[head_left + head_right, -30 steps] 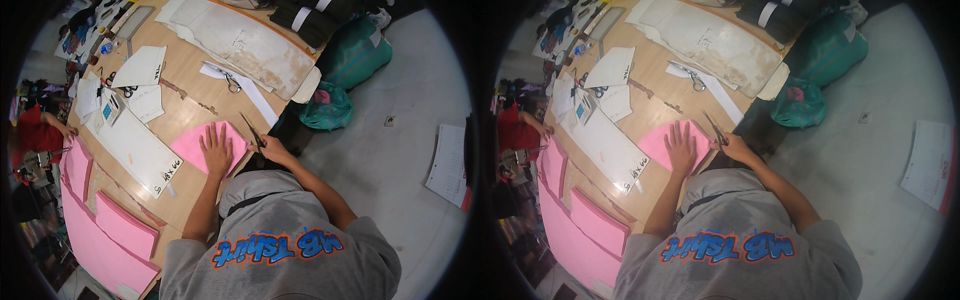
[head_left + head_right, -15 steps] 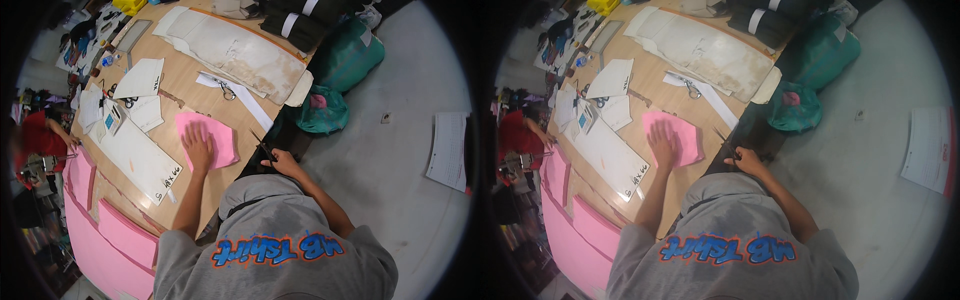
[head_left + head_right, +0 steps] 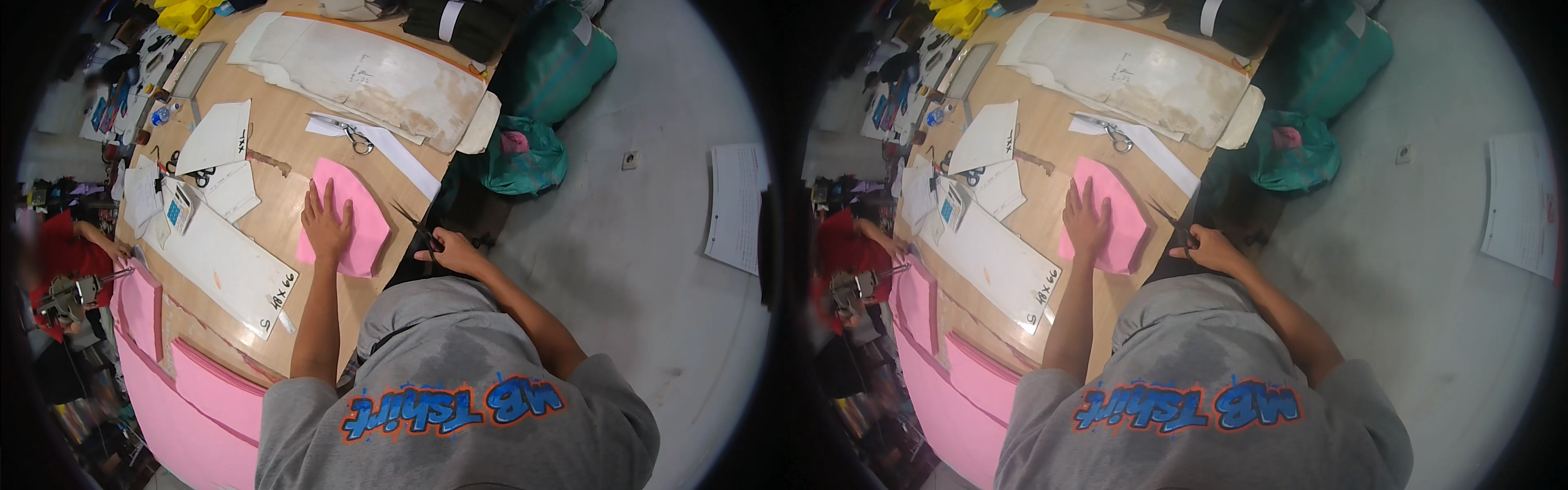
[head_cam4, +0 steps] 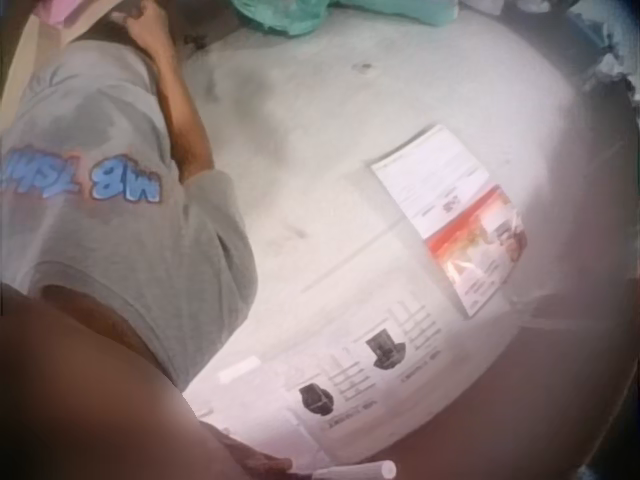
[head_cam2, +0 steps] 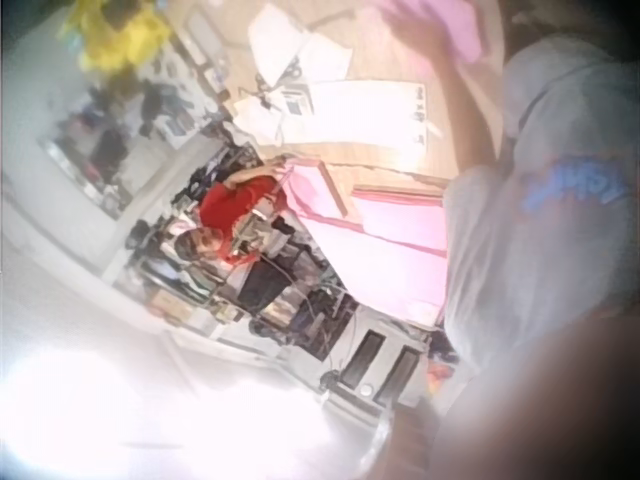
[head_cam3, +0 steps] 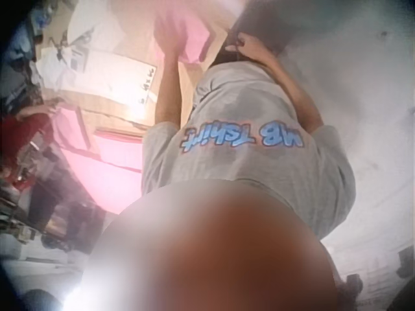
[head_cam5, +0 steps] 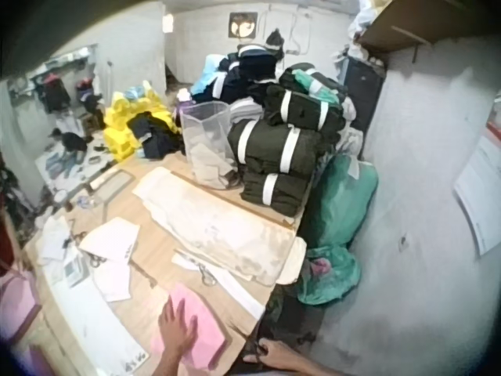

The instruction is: The person cuts pink fabric pieces using scissors on a cluttered worktable. They repeatedly trim and shape the fabric, then gather the cut pieces and place them into a green bag.

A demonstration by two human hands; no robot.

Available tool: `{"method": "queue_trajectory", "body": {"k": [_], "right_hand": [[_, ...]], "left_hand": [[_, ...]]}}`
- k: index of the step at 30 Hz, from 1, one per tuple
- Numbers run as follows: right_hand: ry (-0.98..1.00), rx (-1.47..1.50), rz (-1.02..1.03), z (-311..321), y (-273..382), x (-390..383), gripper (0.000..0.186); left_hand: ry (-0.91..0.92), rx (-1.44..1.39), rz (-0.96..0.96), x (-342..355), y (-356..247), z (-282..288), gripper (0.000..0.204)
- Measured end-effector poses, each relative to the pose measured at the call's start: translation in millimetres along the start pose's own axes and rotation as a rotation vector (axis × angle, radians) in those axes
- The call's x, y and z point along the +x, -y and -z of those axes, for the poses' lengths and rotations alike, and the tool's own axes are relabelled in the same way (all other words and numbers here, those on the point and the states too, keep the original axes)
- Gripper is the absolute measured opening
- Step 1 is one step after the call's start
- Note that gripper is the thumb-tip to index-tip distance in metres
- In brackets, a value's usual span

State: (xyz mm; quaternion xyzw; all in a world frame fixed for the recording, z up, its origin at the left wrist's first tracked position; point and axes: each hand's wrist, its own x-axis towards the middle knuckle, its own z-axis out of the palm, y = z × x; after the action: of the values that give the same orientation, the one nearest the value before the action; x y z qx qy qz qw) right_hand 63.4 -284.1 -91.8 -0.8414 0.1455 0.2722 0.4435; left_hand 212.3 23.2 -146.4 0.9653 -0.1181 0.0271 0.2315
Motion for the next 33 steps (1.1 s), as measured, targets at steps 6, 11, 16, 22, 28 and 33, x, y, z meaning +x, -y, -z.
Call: {"method": "queue_trajectory", "body": {"k": [6, 11, 16, 22, 28, 33], "right_hand": [[0.059, -0.003, 0.083, -25.9, 9.0, 18.3, 0.076], [0.037, 0.000, 0.086, -34.6, 5.6, 18.1, 0.078], [-0.021, 0.019, 0.099, -44.9, 5.1, 19.1, 0.081], [-0.100, 0.078, 0.177, -59.8, 3.3, 22.3, 0.079], [-0.142, 0.039, 0.224, -65.9, -3.5, 22.0, 0.076], [-0.150, 0.001, 0.169, -71.1, -5.6, 21.2, 0.074]], "left_hand": [[-0.056, 0.115, 0.092, -17.2, -13.7, -9.4, 0.075], [-0.008, 0.172, -0.030, -49.6, -38.3, -19.2, 0.075], [0.041, 0.195, -0.004, -64.2, -54.4, -30.2, 0.074], [0.068, 0.201, 0.054, -65.5, -60.0, -31.1, 0.079], [0.078, 0.185, 0.080, -65.3, -62.9, -30.3, 0.081], [0.045, 0.165, 0.063, -65.0, -64.0, -29.5, 0.081]]}}
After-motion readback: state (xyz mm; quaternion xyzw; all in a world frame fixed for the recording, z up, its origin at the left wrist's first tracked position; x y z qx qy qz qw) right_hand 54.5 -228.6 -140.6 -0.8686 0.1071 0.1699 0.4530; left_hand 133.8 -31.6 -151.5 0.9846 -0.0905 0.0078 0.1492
